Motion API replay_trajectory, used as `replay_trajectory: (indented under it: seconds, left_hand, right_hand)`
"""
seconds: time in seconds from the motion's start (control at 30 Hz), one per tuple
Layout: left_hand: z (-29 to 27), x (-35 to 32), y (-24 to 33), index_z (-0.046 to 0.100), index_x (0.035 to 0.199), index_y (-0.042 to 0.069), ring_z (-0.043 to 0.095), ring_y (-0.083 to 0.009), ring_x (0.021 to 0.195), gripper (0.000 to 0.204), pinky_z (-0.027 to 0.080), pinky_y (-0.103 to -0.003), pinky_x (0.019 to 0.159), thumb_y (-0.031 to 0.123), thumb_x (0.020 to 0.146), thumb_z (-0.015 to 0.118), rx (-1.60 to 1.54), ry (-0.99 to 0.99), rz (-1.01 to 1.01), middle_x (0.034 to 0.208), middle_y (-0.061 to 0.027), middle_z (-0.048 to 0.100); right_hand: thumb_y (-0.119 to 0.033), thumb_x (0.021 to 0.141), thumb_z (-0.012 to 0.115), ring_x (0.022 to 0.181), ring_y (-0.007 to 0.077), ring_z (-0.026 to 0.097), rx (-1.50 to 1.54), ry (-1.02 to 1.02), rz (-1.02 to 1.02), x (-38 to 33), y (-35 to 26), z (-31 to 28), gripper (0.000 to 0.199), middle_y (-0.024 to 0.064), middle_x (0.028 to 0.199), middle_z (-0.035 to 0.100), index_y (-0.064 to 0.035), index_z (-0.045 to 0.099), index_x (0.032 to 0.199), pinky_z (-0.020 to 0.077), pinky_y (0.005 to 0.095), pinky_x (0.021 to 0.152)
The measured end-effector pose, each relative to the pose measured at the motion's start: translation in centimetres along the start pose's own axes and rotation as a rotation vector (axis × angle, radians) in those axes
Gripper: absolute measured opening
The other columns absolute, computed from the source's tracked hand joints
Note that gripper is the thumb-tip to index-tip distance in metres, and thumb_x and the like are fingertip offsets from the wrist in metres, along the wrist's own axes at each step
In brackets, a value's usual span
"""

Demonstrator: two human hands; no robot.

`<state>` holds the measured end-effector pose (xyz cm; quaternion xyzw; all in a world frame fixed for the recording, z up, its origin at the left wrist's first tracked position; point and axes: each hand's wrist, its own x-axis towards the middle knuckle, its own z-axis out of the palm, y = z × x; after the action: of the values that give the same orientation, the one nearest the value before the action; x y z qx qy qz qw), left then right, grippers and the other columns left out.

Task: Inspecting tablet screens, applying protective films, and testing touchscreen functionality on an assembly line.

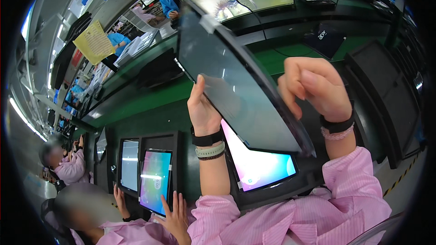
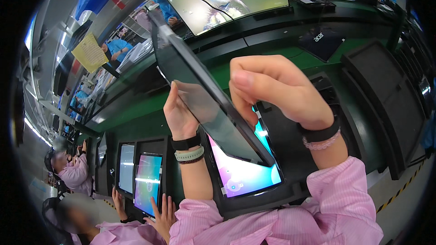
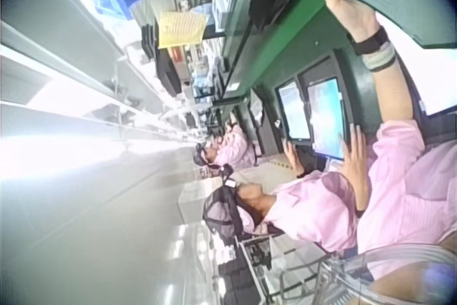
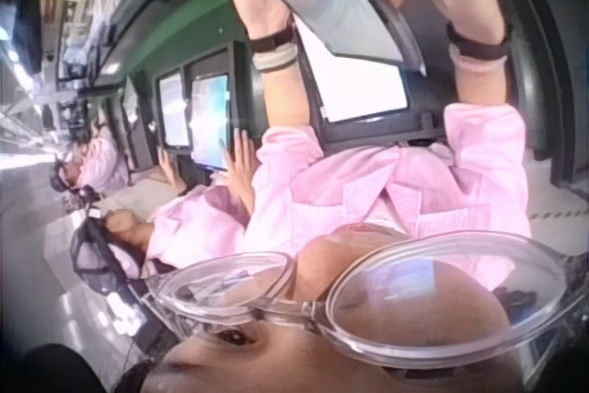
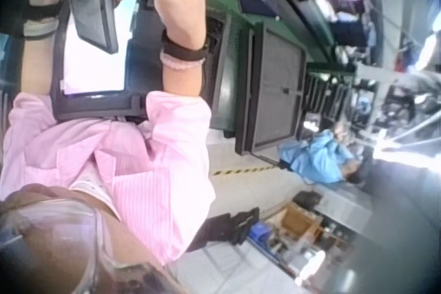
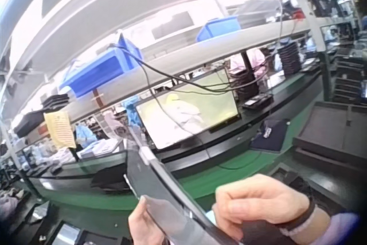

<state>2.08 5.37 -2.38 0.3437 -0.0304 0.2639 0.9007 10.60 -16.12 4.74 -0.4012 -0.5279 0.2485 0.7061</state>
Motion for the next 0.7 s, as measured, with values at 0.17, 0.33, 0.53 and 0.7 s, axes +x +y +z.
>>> replay_trajectory:
  seconds: [0.17,0.33,0.53,0.7]
  left_hand:
    - [1.1,0.0,-1.0,0.057,0.093,0.004,0.057,-0.0209,0.083,0.021,0.046,-0.033,0.074,0.022,0.088,0.047,0.109,0.030,-0.040,0.090,-0.0095,0.060]
    - [1.7,0.0,-0.6,0.055,0.096,0.004,0.057,-0.0220,0.082,0.022,0.046,-0.034,0.073,0.024,0.087,0.049,0.062,0.095,0.024,0.089,-0.0097,0.059]
    - [1.5,-0.1,0.1,0.054,0.097,0.005,0.056,-0.0216,0.083,0.024,0.045,-0.034,0.074,0.026,0.087,0.050,-0.092,0.212,0.125,0.092,-0.0076,0.058]
    - [0.8,0.2,0.1,0.052,0.101,0.004,0.054,-0.0221,0.088,0.027,0.044,-0.035,0.077,0.027,0.087,0.051,-0.069,0.300,0.185,0.097,-0.0080,0.056]
  right_hand:
    - [-0.026,0.087,0.049,0.036,0.0028,0.036,0.054,0.044,0.109,0.4,0.5,0.0,0.033,-0.0034,0.046,0.040,-0.0077,0.041,0.060,0.0301,0.0170,0.036]
    - [-0.022,0.086,0.054,0.049,0.0000,0.036,-0.063,0.041,0.112,0.7,1.4,-0.9,0.027,-0.0066,0.055,0.041,-0.0079,0.045,0.065,0.0306,0.0152,0.045]
    - [-0.032,0.091,0.044,0.059,0.0020,0.040,-0.075,0.088,0.088,1.7,2.3,-1.1,0.029,-0.0041,0.067,0.047,-0.0051,0.048,0.079,0.0348,0.0158,0.054]
    - [-0.044,0.091,0.033,0.048,0.0162,0.058,-0.223,-0.013,0.379,1.1,-0.5,-1.7,0.047,0.0085,0.063,0.057,-0.0016,0.049,0.078,0.0488,0.0235,0.046]
